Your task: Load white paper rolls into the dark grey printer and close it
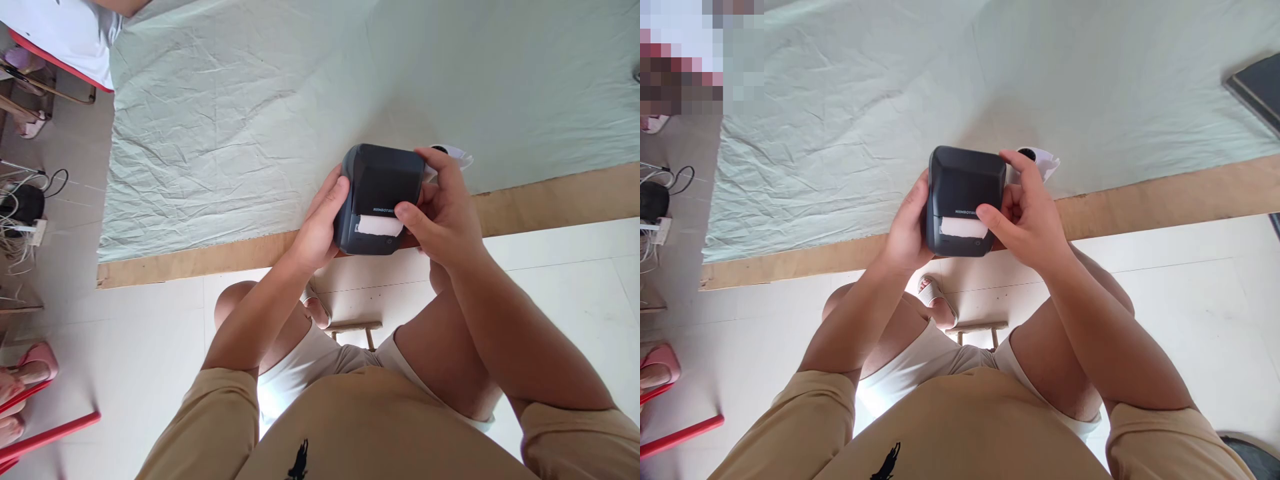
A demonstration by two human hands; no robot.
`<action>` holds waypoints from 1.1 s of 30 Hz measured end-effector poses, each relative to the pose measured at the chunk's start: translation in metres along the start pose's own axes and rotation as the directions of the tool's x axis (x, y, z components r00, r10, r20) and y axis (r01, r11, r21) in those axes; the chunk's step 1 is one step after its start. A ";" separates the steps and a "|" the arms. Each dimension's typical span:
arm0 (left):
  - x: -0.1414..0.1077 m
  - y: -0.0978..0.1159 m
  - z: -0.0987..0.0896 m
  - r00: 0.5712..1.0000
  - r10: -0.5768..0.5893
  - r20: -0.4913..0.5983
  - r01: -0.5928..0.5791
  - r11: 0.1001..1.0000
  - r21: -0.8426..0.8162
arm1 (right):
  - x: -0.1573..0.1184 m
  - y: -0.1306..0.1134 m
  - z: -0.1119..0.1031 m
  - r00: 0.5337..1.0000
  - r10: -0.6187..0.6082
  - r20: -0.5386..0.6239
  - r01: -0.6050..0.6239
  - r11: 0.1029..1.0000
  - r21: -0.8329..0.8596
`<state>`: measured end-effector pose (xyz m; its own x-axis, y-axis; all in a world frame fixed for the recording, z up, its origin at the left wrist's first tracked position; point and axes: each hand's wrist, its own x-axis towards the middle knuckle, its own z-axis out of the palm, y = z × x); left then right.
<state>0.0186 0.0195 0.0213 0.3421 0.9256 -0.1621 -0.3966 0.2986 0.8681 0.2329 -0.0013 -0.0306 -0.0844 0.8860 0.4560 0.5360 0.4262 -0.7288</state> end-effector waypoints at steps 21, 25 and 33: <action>0.006 -0.009 -0.005 0.996 -0.050 -0.071 0.047 0.998 -0.037 | 0.019 -0.049 0.002 0.883 0.041 -0.468 0.042 0.985 0.166; 0.003 -0.007 -0.004 0.995 -0.052 -0.080 0.052 0.999 0.005 | 0.038 -0.050 -0.009 0.951 -0.059 -0.304 0.005 0.985 -0.174; 0.001 -0.003 0.000 0.998 -0.037 -0.048 0.039 0.999 0.032 | 0.052 -0.054 -0.037 0.973 0.083 0.217 0.004 0.928 -0.374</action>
<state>0.0202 0.0191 0.0190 0.3152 0.9240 -0.2166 -0.3559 0.3266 0.8756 0.2309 0.0152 0.0518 -0.2199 0.9368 0.2721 0.8106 0.3307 -0.4833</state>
